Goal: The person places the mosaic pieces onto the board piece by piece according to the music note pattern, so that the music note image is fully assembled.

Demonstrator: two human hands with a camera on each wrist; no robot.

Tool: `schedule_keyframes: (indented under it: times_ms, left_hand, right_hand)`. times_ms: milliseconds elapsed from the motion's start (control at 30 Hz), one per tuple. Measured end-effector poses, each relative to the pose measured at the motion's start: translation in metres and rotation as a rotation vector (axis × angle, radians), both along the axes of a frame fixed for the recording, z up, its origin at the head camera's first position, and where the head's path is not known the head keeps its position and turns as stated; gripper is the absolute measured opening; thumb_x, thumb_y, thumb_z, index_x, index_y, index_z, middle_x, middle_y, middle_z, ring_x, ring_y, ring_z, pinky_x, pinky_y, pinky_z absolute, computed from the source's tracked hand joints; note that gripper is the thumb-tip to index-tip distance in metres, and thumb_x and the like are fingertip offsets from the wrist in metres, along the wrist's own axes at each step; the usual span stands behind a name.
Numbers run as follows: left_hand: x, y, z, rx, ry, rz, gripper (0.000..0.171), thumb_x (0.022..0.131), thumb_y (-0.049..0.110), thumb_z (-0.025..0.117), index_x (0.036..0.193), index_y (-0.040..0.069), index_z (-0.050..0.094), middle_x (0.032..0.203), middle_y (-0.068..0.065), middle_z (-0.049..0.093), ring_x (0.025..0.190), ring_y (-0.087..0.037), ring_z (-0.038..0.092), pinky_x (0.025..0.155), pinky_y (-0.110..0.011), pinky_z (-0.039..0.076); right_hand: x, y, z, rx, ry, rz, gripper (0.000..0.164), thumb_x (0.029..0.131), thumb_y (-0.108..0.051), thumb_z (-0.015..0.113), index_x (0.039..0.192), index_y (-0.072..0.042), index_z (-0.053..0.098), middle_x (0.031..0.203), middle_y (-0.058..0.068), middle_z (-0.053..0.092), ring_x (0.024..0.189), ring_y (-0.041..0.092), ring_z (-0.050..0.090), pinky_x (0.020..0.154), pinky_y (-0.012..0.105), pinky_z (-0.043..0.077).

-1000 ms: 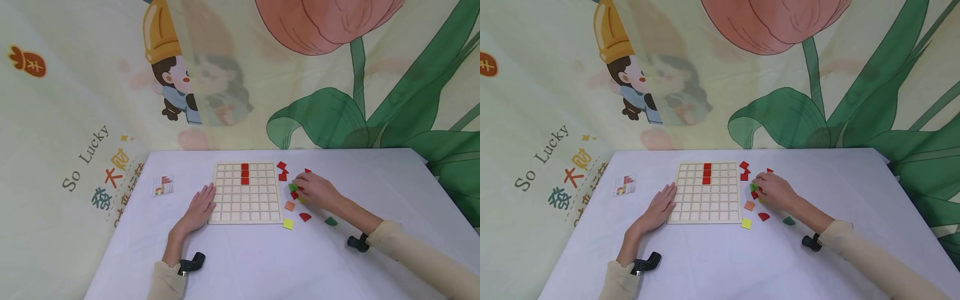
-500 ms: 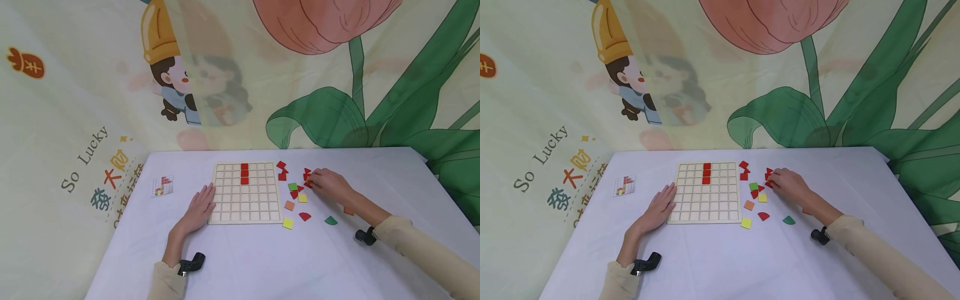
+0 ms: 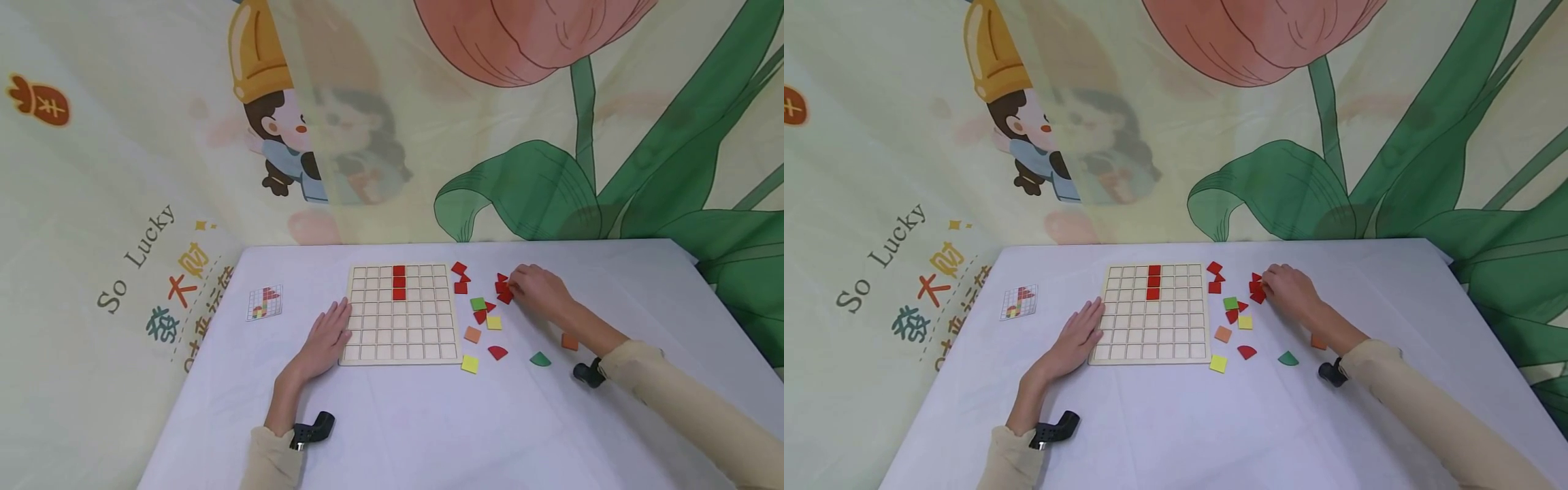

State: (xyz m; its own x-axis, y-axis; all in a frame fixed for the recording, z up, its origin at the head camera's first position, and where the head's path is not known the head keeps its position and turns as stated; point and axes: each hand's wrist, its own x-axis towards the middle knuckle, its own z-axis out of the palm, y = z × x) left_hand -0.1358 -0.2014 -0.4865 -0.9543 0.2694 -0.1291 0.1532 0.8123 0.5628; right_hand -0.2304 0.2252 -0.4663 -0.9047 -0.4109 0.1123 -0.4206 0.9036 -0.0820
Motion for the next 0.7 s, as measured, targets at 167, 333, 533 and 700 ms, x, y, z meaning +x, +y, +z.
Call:
schedule_keyframes:
  times_ms: [167,333,533,700]
  left_hand:
    - [0.0,0.0,0.0,0.001,-0.001,0.002,0.058,0.104,0.023,0.037,0.155,0.005,0.017,0.165,-0.009,0.01,0.154,-0.03,0.003,0.123,-0.052,0.003]
    - [0.0,0.0,0.0,0.007,0.006,0.003,0.058,0.104,0.023,0.038,0.155,0.005,0.017,0.165,-0.01,0.011,0.154,-0.03,0.003,0.123,-0.052,0.003]
    - [0.0,0.0,0.0,0.004,0.001,-0.001,0.057,0.104,0.023,0.037,0.155,0.005,0.016,0.165,-0.009,0.01,0.154,-0.03,0.003,0.123,-0.051,0.003]
    - [-0.001,0.0,-0.002,0.019,-0.003,0.01,0.057,0.104,0.024,0.036,0.155,0.005,0.016,0.165,-0.009,0.01,0.154,-0.03,0.003,0.123,-0.051,0.002]
  right_hand:
    - [-0.006,-0.004,0.004,0.13,0.028,0.039,0.027,0.078,-0.012,0.081,0.099,0.0,0.069,0.099,0.015,0.068,0.092,0.029,0.064,0.081,0.039,0.059]
    - [-0.008,-0.01,0.006,0.357,0.103,0.127,0.039,0.072,-0.017,0.086,0.103,0.0,0.068,0.106,0.015,0.066,0.098,0.029,0.062,0.083,0.04,0.059]
    - [-0.01,-0.007,0.0,0.324,0.137,0.261,0.054,0.067,-0.01,0.088,0.115,-0.004,0.065,0.119,0.015,0.063,0.111,0.031,0.058,0.09,0.042,0.057]
    - [-0.016,-0.006,0.003,0.32,0.091,0.374,0.046,0.073,-0.007,0.083,0.116,-0.005,0.068,0.117,0.011,0.068,0.113,0.029,0.059,0.093,0.041,0.055]
